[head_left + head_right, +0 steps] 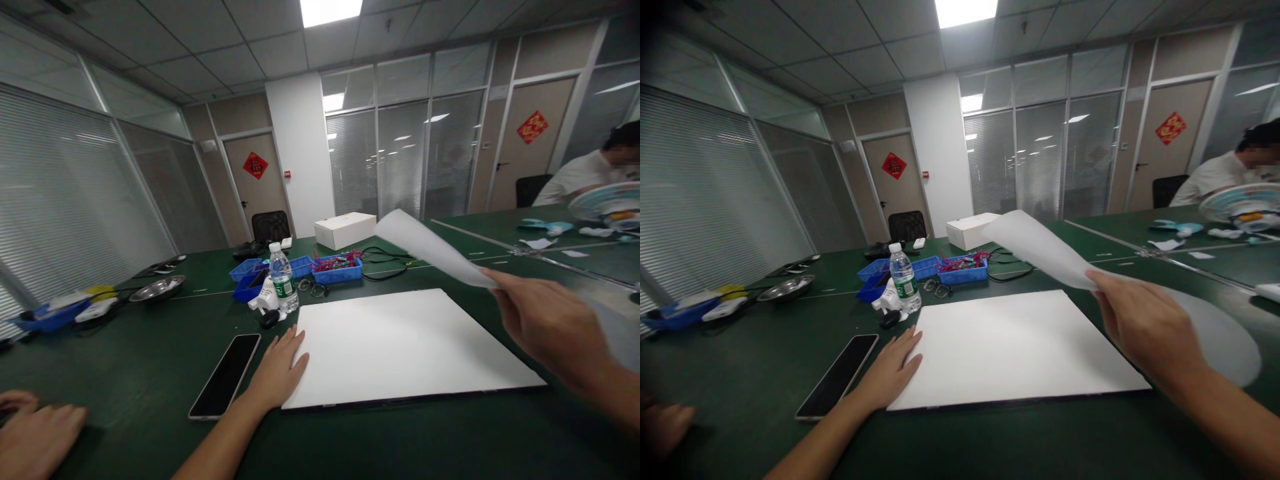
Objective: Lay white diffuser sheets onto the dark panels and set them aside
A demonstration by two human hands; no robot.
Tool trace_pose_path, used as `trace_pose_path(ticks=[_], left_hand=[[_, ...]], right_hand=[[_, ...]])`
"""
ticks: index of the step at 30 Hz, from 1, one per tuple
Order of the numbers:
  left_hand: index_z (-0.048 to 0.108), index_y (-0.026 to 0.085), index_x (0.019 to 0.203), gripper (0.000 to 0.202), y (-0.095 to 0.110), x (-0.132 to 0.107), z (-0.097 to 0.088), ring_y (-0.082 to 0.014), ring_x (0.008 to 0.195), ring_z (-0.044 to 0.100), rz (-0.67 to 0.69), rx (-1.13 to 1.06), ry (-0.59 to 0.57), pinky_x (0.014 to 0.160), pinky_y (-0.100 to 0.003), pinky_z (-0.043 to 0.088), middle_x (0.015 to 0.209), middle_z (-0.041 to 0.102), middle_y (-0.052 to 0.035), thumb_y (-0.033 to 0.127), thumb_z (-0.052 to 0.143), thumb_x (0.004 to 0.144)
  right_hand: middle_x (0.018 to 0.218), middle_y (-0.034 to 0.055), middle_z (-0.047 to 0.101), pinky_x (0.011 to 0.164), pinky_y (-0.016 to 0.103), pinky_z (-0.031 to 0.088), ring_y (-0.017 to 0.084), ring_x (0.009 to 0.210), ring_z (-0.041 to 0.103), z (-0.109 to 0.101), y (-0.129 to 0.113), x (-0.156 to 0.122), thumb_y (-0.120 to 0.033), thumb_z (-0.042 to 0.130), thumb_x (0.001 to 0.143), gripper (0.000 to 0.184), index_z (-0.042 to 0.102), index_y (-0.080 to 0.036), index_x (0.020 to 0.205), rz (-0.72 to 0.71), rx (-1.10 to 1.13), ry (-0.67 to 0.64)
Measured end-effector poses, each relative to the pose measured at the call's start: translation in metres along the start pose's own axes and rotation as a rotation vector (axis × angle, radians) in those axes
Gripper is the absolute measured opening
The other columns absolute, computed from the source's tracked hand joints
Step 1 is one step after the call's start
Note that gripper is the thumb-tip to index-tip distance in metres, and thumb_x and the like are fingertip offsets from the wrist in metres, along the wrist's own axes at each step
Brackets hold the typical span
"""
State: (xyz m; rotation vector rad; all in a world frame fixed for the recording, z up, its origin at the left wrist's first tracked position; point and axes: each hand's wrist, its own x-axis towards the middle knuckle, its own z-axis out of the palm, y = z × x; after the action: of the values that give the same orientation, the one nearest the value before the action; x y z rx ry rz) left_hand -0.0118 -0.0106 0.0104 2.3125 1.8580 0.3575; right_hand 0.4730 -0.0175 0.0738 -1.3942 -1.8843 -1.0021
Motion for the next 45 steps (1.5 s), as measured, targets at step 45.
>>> trace_pose_path(ticks=[45], left_hand=[[0.045, 0.016, 0.154, 0.059, -0.005, 0.005, 0.007, -0.0228, 0.155, 0.028, 0.001, -0.074, 0.03, 0.127, -0.049, 0.02, 0.165, 0.033, -0.0097, 0.03, 0.034, 0.098]], right_hand=[[0.151, 0.0046, 0.053, 0.114, 0.045, 0.045, 0.024, 0.137, 0.052, 0.021, -0.088, -0.028, -0.043, 0.051, 0.101, 0.051, 0.049, -0.035, 0.152, -0.475, 0.83, -0.686]])
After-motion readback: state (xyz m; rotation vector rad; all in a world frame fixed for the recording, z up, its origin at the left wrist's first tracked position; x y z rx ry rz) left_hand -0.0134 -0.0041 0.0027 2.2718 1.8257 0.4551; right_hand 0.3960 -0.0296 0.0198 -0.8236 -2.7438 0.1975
